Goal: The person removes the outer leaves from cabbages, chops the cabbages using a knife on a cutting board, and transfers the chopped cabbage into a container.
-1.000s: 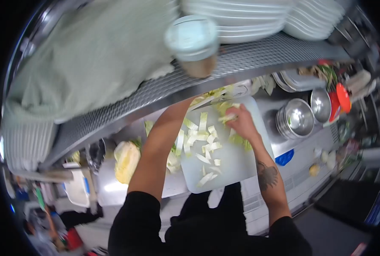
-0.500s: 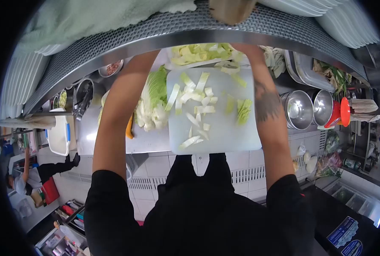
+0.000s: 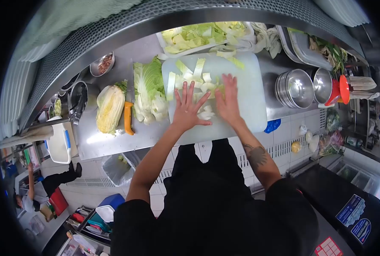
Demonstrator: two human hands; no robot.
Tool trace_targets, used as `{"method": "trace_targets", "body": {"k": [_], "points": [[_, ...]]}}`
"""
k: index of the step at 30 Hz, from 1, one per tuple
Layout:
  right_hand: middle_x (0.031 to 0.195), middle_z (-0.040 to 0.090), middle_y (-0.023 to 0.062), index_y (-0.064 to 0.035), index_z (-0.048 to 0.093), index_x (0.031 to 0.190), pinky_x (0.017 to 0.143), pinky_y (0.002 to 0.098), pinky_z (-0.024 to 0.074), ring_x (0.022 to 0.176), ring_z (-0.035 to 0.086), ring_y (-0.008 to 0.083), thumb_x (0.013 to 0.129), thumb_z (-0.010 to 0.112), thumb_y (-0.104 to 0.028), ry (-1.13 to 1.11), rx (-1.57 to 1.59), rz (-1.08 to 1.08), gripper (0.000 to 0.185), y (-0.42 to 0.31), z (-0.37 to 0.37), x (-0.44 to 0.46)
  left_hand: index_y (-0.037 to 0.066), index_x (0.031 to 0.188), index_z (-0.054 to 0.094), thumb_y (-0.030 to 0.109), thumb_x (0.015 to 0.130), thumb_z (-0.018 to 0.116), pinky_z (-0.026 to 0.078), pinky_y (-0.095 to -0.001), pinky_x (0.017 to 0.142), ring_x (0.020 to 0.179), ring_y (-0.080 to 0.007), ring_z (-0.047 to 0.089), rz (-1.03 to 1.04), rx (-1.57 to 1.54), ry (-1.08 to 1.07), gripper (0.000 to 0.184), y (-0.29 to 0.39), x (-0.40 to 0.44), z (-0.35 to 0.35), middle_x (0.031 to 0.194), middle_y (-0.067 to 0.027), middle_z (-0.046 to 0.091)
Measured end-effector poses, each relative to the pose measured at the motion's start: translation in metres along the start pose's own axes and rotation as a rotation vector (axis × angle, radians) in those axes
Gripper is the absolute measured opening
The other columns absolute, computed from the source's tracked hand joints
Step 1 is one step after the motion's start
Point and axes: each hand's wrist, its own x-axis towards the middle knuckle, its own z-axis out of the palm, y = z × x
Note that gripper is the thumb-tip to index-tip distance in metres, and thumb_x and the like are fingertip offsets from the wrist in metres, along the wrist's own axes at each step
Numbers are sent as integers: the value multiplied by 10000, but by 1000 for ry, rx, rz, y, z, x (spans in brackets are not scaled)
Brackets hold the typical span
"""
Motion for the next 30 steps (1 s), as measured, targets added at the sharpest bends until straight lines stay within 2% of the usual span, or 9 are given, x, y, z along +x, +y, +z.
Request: {"method": "trace_targets", "body": {"k": [2, 7, 9, 12, 15, 20, 22, 24, 30], "points": [[1516, 346, 221, -71, 388, 1456, 1119, 601, 248, 1430, 222, 454, 936, 574, -352, 181, -167, -138, 619, 20, -10, 48, 382, 1534, 272, 810, 530, 693, 64, -737, 1092, 1468, -502, 18, -37, 58, -3, 1170, 8, 14, -5, 1594, -278, 88], [1394, 484, 140, -98, 451, 1403, 1011, 523, 381, 1239, 421, 391, 832, 711, -368, -64, -502, -68, 683, 36, -26, 144, 269, 1506, 359, 737, 631, 712, 98, -697, 1120, 1464, -485, 79, -115, 40, 147, 1053, -6, 37, -29, 1585, -247, 151], [1309, 525, 137, -108, 527, 1314, 935, 541, 409, 1168, 459, 384, 827, 706, -319, -14, -496, -141, 560, 47, -13, 146, 114, 1461, 410, 630, 767, 696, 161, -636, 1144, 1452, -443, 186, -276, -51, 266, 911, -36, 56, -31, 1550, -235, 259], [1165, 567, 121, -112, 628, 1148, 869, 531, 430, 1083, 488, 369, 833, 686, -234, -27, -353, -223, 343, 71, -1, 147, 31, 1412, 451, 614, 826, 644, 173, -603, 1155, 1438, -403, 249, -261, 31, 229, 849, -78, 64, 16, 1470, -254, 368], [1033, 579, 102, -84, 685, 945, 831, 509, 431, 1021, 498, 356, 845, 651, -129, -131, -226, -354, 115, 93, 7, 135, 2, 1333, 509, 580, 863, 622, 178, -602, 1154, 1425, -380, 289, -104, -133, 210, 754, -46, 55, 21, 1457, -243, 390], [1018, 589, 131, -76, 681, 946, 855, 468, 439, 959, 544, 353, 845, 682, -206, -136, -162, -372, 165, 38, -34, 80, 6, 1245, 570, 352, 937, 599, 275, -556, 1128, 1349, -375, 383, -218, -461, 340, 464, 1, 39, 34, 1359, -205, 485], [1097, 599, 145, -83, 680, 984, 909, 456, 438, 1034, 549, 353, 861, 676, -268, 4, -233, -291, 222, 42, -38, 98, 14, 1048, 636, 91, 909, 582, 410, -479, 970, 1055, -361, 539, -239, -436, 696, 168, -40, 52, 19, 1109, -177, 615], [1191, 589, 154, -90, 674, 1041, 969, 454, 424, 1133, 528, 352, 880, 659, -322, 35, -210, -238, 283, 50, -33, 116, 32, 1016, 627, 79, 888, 542, 432, -488, 876, 968, -363, 550, -355, -158, 709, 161, -96, 72, -16, 1056, -157, 634], [1457, 445, 133, -140, 623, 1264, 1086, 636, 285, 1398, 335, 354, 949, 537, -449, -418, -336, -330, 450, 37, 7, 125, 136, 1167, 661, 256, 816, 679, 472, -465, 977, 1152, -350, 536, -251, 11, -143, 371, -225, 129, -22, 1175, -91, 645]]}}
